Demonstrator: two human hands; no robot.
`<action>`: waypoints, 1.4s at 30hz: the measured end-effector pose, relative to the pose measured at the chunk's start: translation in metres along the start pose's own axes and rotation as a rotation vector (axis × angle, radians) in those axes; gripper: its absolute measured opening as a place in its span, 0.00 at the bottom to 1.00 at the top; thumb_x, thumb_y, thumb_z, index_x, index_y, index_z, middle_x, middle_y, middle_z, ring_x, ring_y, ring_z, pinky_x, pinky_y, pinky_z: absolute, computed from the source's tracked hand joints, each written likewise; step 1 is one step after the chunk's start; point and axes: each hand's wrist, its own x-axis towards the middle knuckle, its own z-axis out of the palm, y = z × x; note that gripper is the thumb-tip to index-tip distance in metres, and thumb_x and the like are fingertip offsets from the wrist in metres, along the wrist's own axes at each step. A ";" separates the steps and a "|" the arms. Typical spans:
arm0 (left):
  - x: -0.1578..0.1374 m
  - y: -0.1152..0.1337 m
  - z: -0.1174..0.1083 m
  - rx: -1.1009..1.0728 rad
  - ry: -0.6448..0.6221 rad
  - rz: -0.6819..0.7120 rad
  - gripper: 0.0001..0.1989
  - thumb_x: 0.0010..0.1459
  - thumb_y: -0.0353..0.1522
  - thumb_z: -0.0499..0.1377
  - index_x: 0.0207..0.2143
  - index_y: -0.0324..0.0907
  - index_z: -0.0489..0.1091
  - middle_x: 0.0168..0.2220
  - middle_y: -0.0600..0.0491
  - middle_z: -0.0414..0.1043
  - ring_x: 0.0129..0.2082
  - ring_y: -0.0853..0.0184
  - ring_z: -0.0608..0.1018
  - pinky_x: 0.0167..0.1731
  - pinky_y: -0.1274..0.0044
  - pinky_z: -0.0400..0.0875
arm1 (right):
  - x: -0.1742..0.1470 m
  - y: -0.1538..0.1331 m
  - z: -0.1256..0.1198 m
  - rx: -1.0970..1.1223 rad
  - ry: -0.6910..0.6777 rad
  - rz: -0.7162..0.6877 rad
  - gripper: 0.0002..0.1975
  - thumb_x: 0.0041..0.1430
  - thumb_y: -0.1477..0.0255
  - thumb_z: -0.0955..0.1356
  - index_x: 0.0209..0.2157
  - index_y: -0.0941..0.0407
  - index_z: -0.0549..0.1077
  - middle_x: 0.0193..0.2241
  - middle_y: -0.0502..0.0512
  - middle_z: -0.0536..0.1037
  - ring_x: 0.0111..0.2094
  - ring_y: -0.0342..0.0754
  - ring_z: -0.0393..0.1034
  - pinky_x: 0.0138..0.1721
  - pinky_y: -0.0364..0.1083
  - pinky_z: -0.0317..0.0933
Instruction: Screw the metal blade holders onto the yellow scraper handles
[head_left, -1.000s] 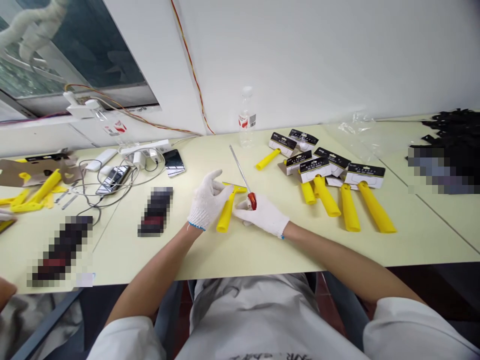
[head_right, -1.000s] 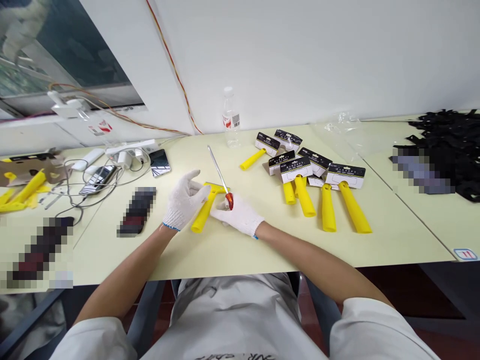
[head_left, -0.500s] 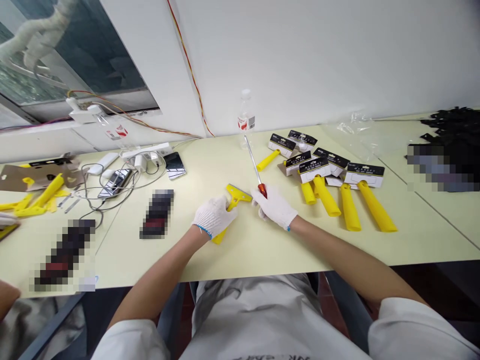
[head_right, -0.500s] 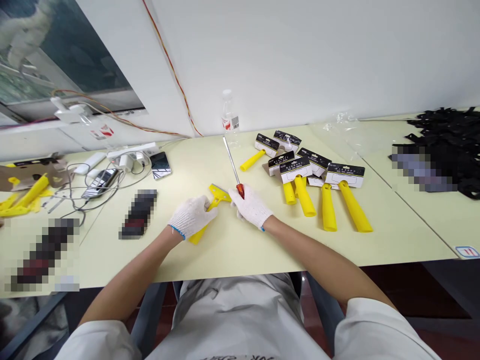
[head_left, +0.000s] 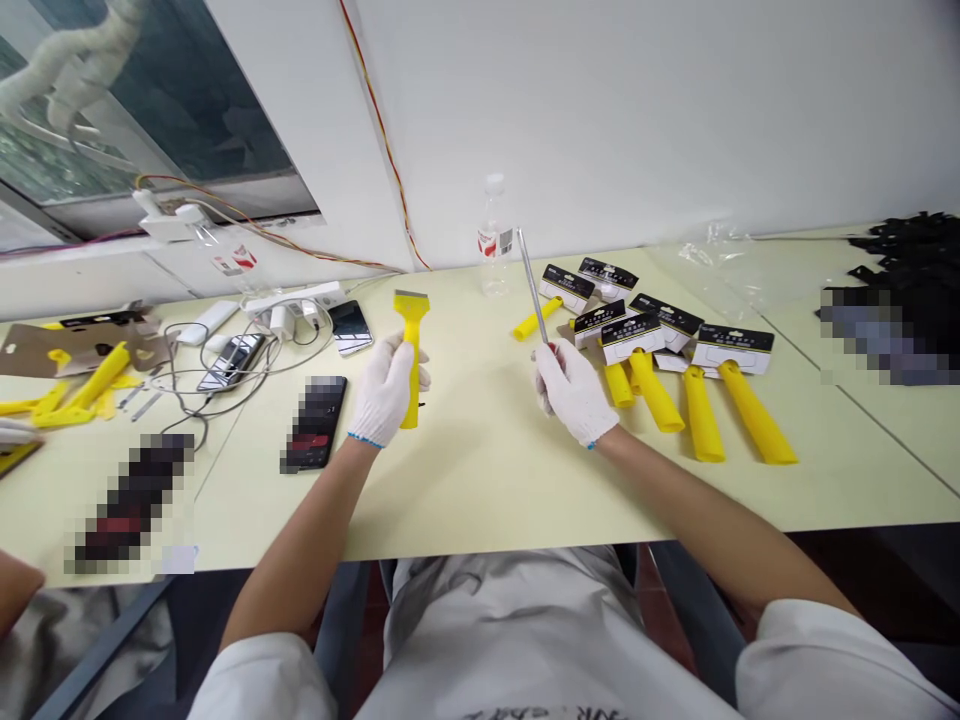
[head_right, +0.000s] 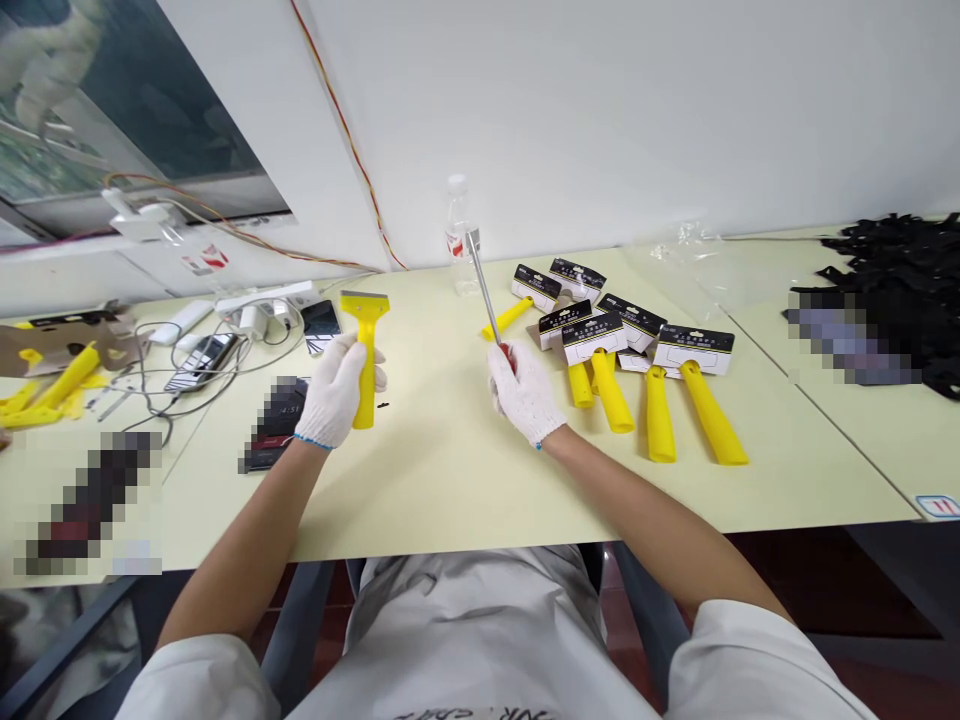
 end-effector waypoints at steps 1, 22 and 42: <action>0.002 0.001 -0.002 -0.038 0.013 0.007 0.13 0.77 0.38 0.53 0.57 0.43 0.64 0.40 0.53 0.74 0.24 0.70 0.77 0.26 0.76 0.74 | -0.001 -0.001 -0.001 -0.039 0.031 -0.022 0.25 0.79 0.42 0.59 0.43 0.49 0.61 0.27 0.49 0.72 0.22 0.47 0.63 0.26 0.47 0.57; 0.000 -0.005 0.001 0.113 -0.142 0.042 0.23 0.72 0.35 0.58 0.66 0.43 0.61 0.44 0.49 0.82 0.17 0.72 0.75 0.19 0.76 0.72 | -0.008 0.004 0.002 -0.496 -0.097 -0.311 0.15 0.79 0.58 0.65 0.43 0.54 0.75 0.35 0.56 0.83 0.35 0.52 0.76 0.39 0.48 0.61; 0.007 -0.015 -0.011 0.399 -0.120 0.060 0.27 0.74 0.41 0.58 0.70 0.43 0.65 0.40 0.52 0.82 0.21 0.70 0.76 0.24 0.75 0.74 | -0.010 -0.016 -0.012 -0.495 -0.116 -0.243 0.20 0.74 0.53 0.67 0.36 0.54 0.75 0.28 0.53 0.75 0.30 0.49 0.67 0.34 0.47 0.55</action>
